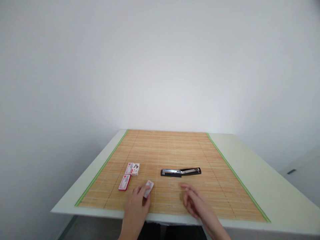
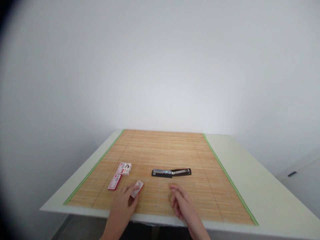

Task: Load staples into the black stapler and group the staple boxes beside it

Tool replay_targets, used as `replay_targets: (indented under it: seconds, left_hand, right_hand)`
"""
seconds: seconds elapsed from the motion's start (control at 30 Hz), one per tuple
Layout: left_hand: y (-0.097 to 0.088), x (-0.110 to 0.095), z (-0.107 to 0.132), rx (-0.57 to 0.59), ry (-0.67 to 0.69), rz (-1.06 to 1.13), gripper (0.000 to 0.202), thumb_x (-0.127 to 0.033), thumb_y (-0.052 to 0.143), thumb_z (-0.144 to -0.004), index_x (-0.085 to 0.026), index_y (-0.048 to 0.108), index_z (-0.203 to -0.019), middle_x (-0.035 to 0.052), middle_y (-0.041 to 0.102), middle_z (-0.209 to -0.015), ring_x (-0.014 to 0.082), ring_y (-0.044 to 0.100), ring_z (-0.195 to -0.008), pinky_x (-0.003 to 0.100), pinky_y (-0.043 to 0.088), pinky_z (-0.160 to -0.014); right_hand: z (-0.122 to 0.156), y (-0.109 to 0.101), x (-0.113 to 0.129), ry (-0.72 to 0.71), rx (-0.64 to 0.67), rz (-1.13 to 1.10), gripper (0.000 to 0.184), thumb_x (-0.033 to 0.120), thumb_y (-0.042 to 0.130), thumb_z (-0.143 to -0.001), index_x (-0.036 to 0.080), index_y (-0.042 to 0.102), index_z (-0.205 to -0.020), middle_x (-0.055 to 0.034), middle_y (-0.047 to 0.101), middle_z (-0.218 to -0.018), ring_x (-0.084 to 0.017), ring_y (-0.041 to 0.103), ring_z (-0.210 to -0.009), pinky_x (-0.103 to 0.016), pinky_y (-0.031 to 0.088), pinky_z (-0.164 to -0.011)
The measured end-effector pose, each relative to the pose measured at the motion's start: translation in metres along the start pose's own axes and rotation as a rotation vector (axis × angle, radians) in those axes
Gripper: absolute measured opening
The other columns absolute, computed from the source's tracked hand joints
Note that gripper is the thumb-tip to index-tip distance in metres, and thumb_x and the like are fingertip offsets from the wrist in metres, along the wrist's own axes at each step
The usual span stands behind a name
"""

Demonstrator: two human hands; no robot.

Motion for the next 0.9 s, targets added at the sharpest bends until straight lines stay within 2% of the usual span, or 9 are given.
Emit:
replay_targets:
  seconds: [0.07, 0.13, 0.27, 0.47, 0.57, 0.63, 0.73, 0.83, 0.9]
  left_hand:
    - [0.018, -0.023, -0.004, 0.15, 0.107, 0.183, 0.042, -0.018, 0.059, -0.088, -0.03, 0.065, -0.128, 0.0061, 0.067, -0.124, 0.0281, 0.061, -0.115, 0.044, 0.049, -0.099]
    - [0.032, -0.043, -0.009, 0.244, 0.163, 0.325, 0.055, -0.015, 0.061, -0.083, -0.03, 0.058, -0.136, 0.0066, 0.066, -0.128, 0.0276, 0.06, -0.119, 0.044, 0.048, -0.103]
    - [0.048, -0.071, -0.021, 0.331, 0.213, 0.47, 0.068, -0.017, 0.066, -0.082, -0.03, 0.048, -0.147, 0.0058, 0.066, -0.129, 0.0261, 0.058, -0.122, 0.044, 0.043, -0.109]
    - [0.065, -0.095, -0.033, 0.399, 0.259, 0.514, 0.07, -0.022, 0.073, -0.083, -0.034, 0.049, -0.147, 0.002, 0.067, -0.128, 0.0257, 0.056, -0.122, 0.041, 0.041, -0.108]
    - [0.07, -0.099, -0.035, 0.404, 0.251, 0.507, 0.073, -0.023, 0.075, -0.081, -0.036, 0.048, -0.148, 0.0013, 0.066, -0.128, 0.0255, 0.055, -0.122, 0.04, 0.041, -0.108]
    - [0.068, -0.097, -0.034, 0.413, 0.259, 0.5, 0.077, -0.024, 0.077, -0.08, -0.037, 0.046, -0.15, 0.0013, 0.064, -0.131, 0.0257, 0.054, -0.124, 0.04, 0.04, -0.109]
    - [0.056, -0.086, -0.034, 0.393, 0.27, 0.459, 0.077, -0.031, 0.084, -0.076, -0.036, 0.051, -0.146, 0.0029, 0.059, -0.137, 0.028, 0.05, -0.128, 0.042, 0.038, -0.111]
    - [0.044, -0.074, -0.034, 0.37, 0.261, 0.397, 0.056, -0.036, 0.084, -0.076, -0.035, 0.064, -0.128, 0.003, 0.06, -0.128, 0.0284, 0.052, -0.123, 0.042, 0.041, -0.106]
    - [0.039, -0.068, -0.034, 0.366, 0.265, 0.382, 0.038, -0.033, 0.08, -0.081, -0.033, 0.069, -0.117, 0.0022, 0.062, -0.12, 0.0266, 0.054, -0.117, 0.04, 0.043, -0.102]
  right_hand:
    - [0.006, 0.022, -0.009, 0.134, 0.174, -0.083, 0.065, 0.069, 0.057, -0.084, 0.021, 0.051, -0.128, 0.0058, 0.059, -0.064, -0.008, 0.037, -0.036, -0.02, 0.016, -0.035]
    - [0.011, 0.029, -0.01, 0.188, 0.254, -0.115, 0.063, 0.068, 0.06, -0.084, 0.023, 0.049, -0.127, 0.0068, 0.059, -0.064, -0.006, 0.039, -0.035, -0.019, 0.018, -0.033]
    - [0.013, 0.015, -0.006, 0.198, 0.25, -0.105, 0.058, 0.066, 0.062, -0.085, 0.024, 0.049, -0.122, 0.0088, 0.056, -0.06, -0.006, 0.036, -0.035, -0.017, 0.017, -0.033]
    - [0.018, -0.001, 0.004, 0.201, 0.25, -0.111, 0.053, 0.065, 0.064, -0.086, 0.025, 0.05, -0.118, 0.0092, 0.054, -0.059, -0.004, 0.031, -0.035, -0.018, 0.014, -0.034]
    - [0.021, -0.01, 0.006, 0.236, 0.262, -0.079, 0.051, 0.068, 0.059, -0.088, 0.023, 0.055, -0.113, 0.0078, 0.055, -0.061, -0.004, 0.031, -0.036, -0.018, 0.014, -0.036]
    - [0.017, -0.026, 0.006, 0.227, 0.197, 0.018, 0.054, 0.07, 0.057, -0.087, 0.023, 0.056, -0.112, 0.0078, 0.053, -0.061, -0.004, 0.029, -0.036, -0.019, 0.012, -0.037]
    - [0.004, -0.05, 0.013, 0.082, 0.056, 0.273, 0.059, 0.067, 0.063, -0.085, 0.022, 0.056, -0.123, 0.0097, 0.048, -0.058, -0.006, 0.032, -0.04, -0.021, 0.017, -0.041]
    - [-0.006, -0.045, 0.025, -0.145, 0.064, 0.564, 0.061, 0.048, 0.071, -0.085, 0.022, 0.055, -0.137, 0.009, 0.048, -0.06, -0.011, 0.044, -0.054, -0.023, 0.029, -0.052]
    - [-0.011, -0.033, 0.028, -0.215, 0.097, 0.747, 0.057, 0.037, 0.072, -0.084, 0.024, 0.06, -0.137, 0.0066, 0.054, -0.064, -0.013, 0.051, -0.061, -0.025, 0.032, -0.058]
Point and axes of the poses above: each hand's wrist, its own z-axis away from the middle knuckle, its own y-axis out of the palm, x = y × z, the point moved 7 cm from there along -z, towards the middle knuckle
